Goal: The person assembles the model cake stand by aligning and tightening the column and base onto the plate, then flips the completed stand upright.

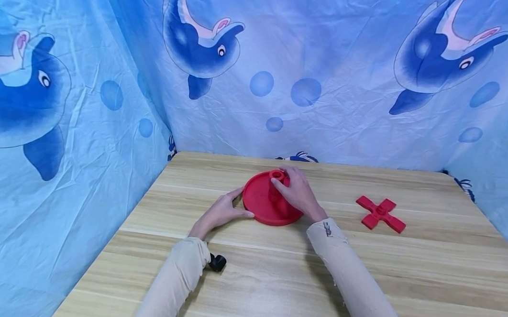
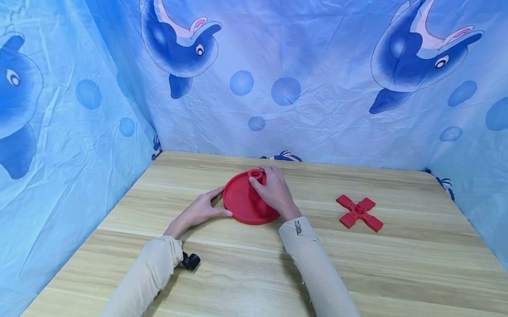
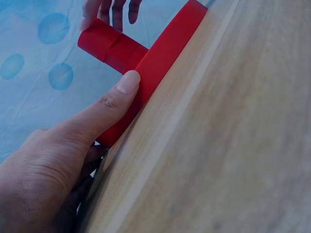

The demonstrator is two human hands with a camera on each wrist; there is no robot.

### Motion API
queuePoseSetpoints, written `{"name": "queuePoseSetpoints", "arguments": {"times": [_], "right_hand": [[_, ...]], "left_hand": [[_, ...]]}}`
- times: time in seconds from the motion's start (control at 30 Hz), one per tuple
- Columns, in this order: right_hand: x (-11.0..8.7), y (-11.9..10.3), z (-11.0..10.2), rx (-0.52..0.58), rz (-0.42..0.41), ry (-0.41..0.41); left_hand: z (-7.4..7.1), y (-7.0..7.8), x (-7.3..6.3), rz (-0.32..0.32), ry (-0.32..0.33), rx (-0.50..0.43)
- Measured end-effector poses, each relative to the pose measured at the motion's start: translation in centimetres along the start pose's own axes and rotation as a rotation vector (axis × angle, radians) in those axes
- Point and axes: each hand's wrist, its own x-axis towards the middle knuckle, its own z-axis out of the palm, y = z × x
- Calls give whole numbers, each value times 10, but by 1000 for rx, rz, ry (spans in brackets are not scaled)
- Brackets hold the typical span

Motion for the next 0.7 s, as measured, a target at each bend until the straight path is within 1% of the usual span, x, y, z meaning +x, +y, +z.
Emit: {"name": "queuePoseSetpoints", "arguments": {"times": [0.07, 0.3, 0.6, 0.7], "right_hand": [[0, 0, 0, 0, -1, 0], [0, 1, 0, 25, -40, -18], [0, 0, 0, 31, -13, -9], [0, 0, 0, 28, -19, -13]], "left_hand": [[0, 0, 0, 2, 0, 1], [0, -1, 0, 13, 3, -1], [0, -2, 1, 11, 1, -2], [0, -2, 1, 10, 0, -1]]}}
